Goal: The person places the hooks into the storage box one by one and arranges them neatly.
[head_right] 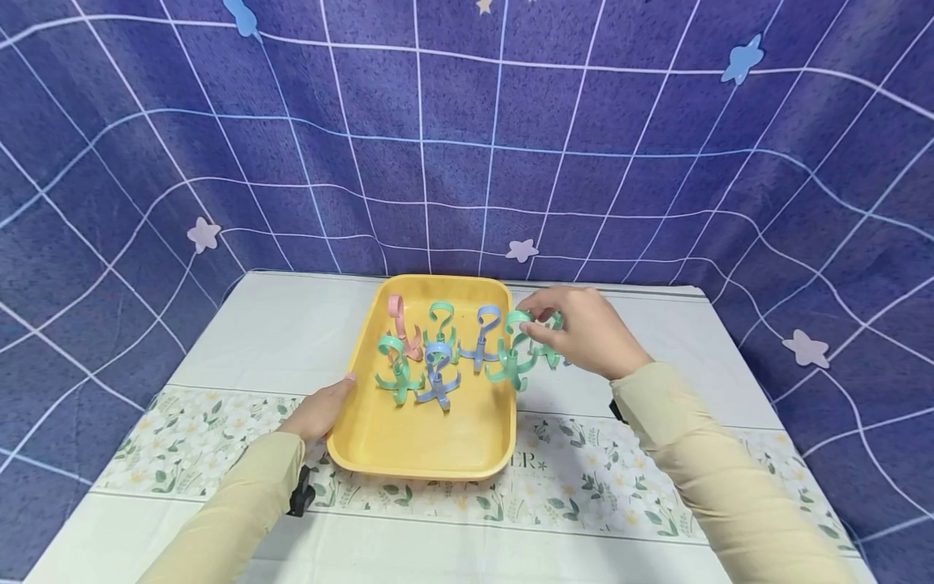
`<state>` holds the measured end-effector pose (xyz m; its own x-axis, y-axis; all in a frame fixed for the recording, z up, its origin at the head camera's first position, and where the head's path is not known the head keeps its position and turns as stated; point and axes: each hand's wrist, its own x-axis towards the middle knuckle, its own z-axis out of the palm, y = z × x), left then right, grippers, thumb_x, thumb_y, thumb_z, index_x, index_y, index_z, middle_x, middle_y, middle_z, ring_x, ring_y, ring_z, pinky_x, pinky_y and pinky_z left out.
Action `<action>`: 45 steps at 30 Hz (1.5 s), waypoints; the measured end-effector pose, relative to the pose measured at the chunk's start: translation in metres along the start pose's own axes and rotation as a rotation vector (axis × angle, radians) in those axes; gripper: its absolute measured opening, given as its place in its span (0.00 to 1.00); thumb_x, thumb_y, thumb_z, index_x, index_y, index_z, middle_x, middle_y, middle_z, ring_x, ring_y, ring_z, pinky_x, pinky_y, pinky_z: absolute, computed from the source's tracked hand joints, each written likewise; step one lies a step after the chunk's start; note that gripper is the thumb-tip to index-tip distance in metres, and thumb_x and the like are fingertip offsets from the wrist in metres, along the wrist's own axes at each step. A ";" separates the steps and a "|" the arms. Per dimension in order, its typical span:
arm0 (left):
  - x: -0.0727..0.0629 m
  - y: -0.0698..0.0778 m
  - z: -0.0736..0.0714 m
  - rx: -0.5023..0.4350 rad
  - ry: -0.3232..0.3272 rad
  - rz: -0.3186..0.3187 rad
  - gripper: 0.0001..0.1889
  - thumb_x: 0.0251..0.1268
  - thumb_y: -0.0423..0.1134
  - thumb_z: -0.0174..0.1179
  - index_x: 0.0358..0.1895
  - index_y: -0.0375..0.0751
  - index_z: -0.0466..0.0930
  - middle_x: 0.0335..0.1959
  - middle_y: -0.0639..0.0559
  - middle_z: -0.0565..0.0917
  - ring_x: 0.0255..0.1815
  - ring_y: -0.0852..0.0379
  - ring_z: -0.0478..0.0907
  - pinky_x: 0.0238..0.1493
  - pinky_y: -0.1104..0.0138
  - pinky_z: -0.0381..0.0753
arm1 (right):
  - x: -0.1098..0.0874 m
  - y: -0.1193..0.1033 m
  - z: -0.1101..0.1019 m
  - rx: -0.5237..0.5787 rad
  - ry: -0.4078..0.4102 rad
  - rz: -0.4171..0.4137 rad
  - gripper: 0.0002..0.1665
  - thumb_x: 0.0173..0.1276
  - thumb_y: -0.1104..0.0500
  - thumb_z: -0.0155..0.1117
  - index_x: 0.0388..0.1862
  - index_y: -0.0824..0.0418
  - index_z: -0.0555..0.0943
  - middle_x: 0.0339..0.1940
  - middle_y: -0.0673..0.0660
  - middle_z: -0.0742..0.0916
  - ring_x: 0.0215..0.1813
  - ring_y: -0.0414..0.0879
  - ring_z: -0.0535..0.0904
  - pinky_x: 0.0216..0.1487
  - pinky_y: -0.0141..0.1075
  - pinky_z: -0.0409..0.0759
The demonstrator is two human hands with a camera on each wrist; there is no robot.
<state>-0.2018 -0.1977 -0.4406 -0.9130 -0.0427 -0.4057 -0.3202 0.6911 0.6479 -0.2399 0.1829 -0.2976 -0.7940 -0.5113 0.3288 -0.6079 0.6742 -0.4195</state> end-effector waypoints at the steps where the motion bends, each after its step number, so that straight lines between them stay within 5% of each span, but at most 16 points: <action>1: 0.000 0.000 0.000 0.001 0.000 -0.001 0.39 0.83 0.62 0.25 0.77 0.35 0.62 0.35 0.42 0.79 0.38 0.48 0.78 0.57 0.46 0.73 | 0.001 -0.001 0.001 0.002 0.001 -0.003 0.11 0.68 0.63 0.72 0.49 0.60 0.89 0.41 0.52 0.90 0.40 0.44 0.85 0.44 0.45 0.81; 21: -0.001 0.000 0.001 -0.012 0.004 -0.019 0.39 0.82 0.63 0.25 0.78 0.36 0.61 0.43 0.40 0.81 0.44 0.46 0.79 0.58 0.45 0.73 | 0.014 -0.012 0.033 0.012 -0.045 0.035 0.11 0.68 0.60 0.73 0.48 0.57 0.90 0.43 0.52 0.90 0.41 0.45 0.85 0.42 0.43 0.79; 29: -0.002 -0.001 0.002 -0.040 -0.002 -0.061 0.40 0.81 0.65 0.25 0.76 0.36 0.64 0.37 0.41 0.80 0.37 0.49 0.78 0.53 0.51 0.75 | 0.014 -0.010 0.046 0.042 -0.089 0.065 0.10 0.69 0.60 0.72 0.48 0.56 0.90 0.46 0.52 0.90 0.44 0.47 0.85 0.45 0.46 0.79; 45: -0.002 0.002 0.000 -0.023 0.001 -0.046 0.40 0.82 0.63 0.24 0.74 0.36 0.67 0.32 0.42 0.78 0.32 0.50 0.77 0.46 0.56 0.76 | 0.013 -0.006 0.063 0.075 -0.132 0.086 0.10 0.68 0.63 0.73 0.48 0.58 0.90 0.45 0.53 0.90 0.44 0.47 0.85 0.50 0.49 0.81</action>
<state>-0.2003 -0.1959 -0.4383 -0.8974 -0.0755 -0.4348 -0.3679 0.6719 0.6428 -0.2472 0.1382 -0.3438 -0.8342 -0.5222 0.1771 -0.5325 0.6794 -0.5048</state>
